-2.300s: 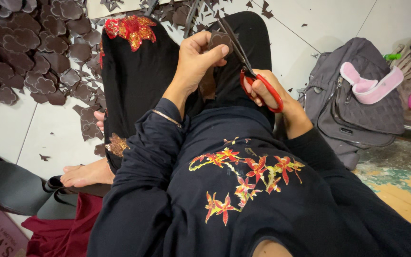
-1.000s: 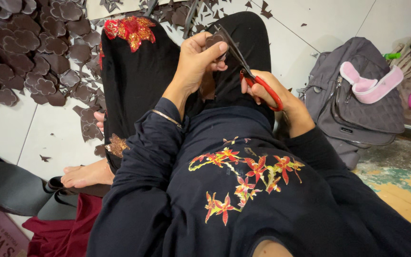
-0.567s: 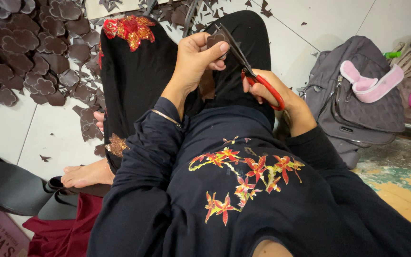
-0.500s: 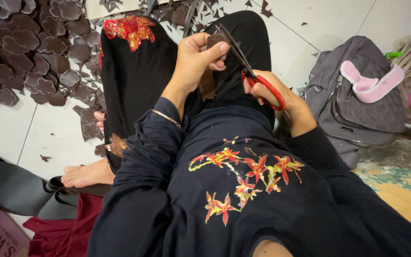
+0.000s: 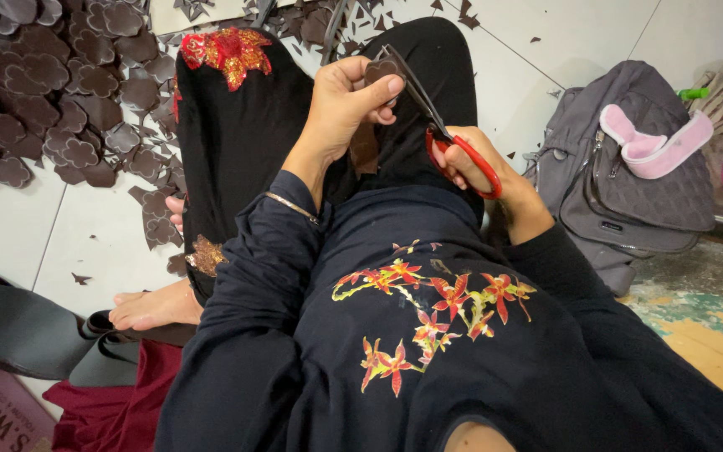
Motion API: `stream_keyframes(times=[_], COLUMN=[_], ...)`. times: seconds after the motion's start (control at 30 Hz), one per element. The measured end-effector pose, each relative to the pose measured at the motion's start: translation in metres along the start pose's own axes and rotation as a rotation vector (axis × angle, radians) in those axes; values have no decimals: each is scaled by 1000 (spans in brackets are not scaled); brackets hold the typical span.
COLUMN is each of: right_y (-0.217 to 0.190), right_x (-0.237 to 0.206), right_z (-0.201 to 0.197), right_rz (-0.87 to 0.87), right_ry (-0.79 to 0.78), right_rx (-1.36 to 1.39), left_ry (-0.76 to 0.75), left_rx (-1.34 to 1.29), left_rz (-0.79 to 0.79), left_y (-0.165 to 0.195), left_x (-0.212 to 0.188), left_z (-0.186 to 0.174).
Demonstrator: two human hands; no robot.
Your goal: The person sits on the floor and uses red-handled scissors to cut flower-shaped pieces from a sheet of brown patterned material. They hold the material in their left hand and cut along the outlines with their right hand, dropping the finished shapes onto a pile on the floor.
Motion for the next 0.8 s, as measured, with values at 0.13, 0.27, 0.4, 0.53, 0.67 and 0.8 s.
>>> stream_keyframes(times=[0.13, 0.27, 0.4, 0.53, 0.67, 0.8], right_y=[0, 2, -3, -7, -8, -7], right_x=[-1, -1, -2, -4, -4, -7], right_z=[-2, -5, -2, -1, -6, -19], right_rz=[-36, -1, -56, -57, -40, 20], right_ry=[-27, 2, -56, -118, -116, -109], right_rx=[-33, -49, -22, 31, -27, -139], left_ry=[-10, -34, -47, -84, -104, -131], left_rx=[11, 19, 28, 91, 98, 114], left_rz=[18, 37, 15, -1, -11, -20], left_y=[1, 3, 3, 4, 5, 7], left_x=[0, -1, -1, -1, -2, -2], left_z=[1, 1, 1, 3, 5, 6])
Point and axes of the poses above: each hand's wrist, its own x-axis towards the middle knuckle, its own z-axis out of the palm, y = z × x, the point moved 4 cm from there along x, towards the middle knuckle
